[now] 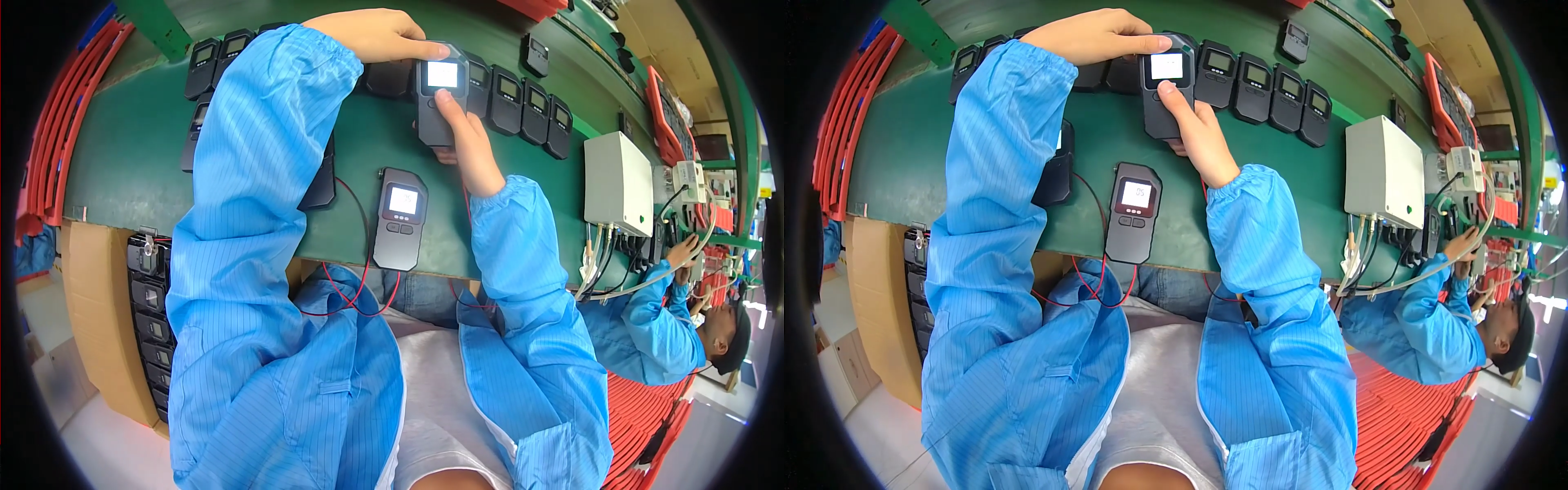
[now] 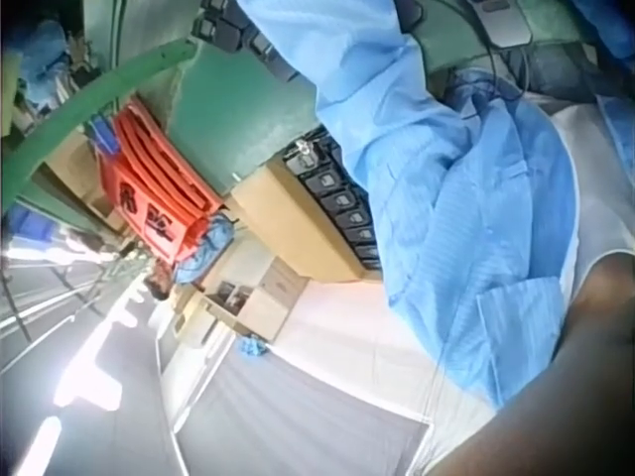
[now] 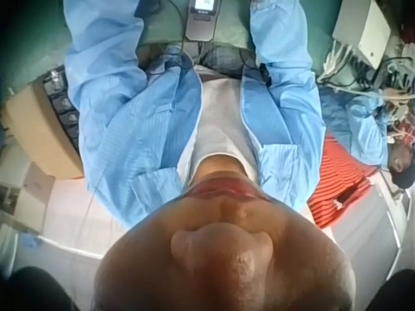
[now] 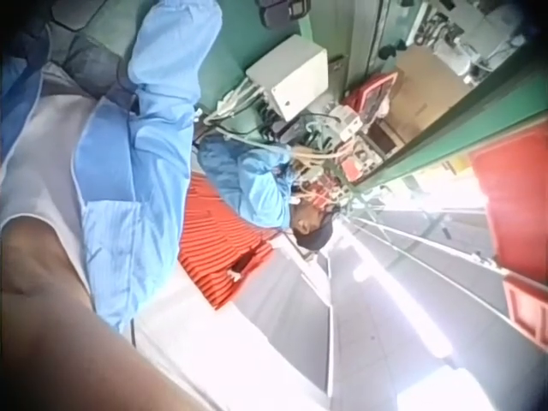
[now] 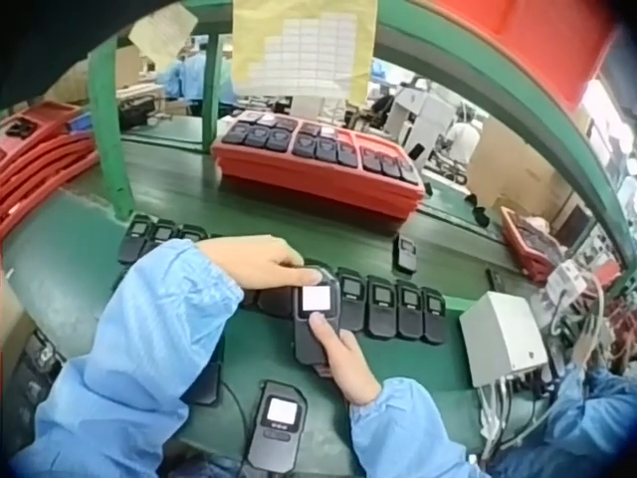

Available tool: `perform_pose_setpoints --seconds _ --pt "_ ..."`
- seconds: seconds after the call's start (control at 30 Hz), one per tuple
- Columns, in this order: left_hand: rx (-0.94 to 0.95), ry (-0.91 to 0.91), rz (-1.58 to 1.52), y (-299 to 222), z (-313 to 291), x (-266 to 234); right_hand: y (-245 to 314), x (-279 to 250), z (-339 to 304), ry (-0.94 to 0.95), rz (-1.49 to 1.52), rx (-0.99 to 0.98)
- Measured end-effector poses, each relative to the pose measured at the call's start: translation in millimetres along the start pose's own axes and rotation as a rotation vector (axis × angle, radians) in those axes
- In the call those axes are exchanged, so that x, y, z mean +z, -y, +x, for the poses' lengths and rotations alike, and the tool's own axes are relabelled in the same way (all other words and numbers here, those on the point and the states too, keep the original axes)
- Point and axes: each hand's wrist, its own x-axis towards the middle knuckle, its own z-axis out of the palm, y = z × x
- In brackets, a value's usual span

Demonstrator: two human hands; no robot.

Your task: Assembling handheld electronic devices by inserting batteries and components on a factory production line.

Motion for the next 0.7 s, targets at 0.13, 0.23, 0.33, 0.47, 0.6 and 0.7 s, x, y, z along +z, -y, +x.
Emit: perform_pose_setpoints --seconds 0.13,0.23,0.33,0.47,0.6,0.7 --pt "-0.211 0.037 0.045 -20 -10 -8 -2 1 1 0.083 0.063 -0.006" --pt "-0.198 0.024 0.040 -21 -11 -8 -4 1 1 0.111 0.084 -0.038" --pt "-0.192 0.005 0.026 -15 -10 -1 -5 1 0 0.120 0.100 -0.065" --pt "-0.267 -0.145 0.103 7 -6 12 -1 3 0 0.151 0.136 -0.073" --pt "-0.294 -0.172 0.082 6 -6 15 -5 2 3 0.153 0.096 -0.104" --pt "-0.325 -0.025 0.044 3 -6 8 -7 3 2 0.133 0.045 -0.105"
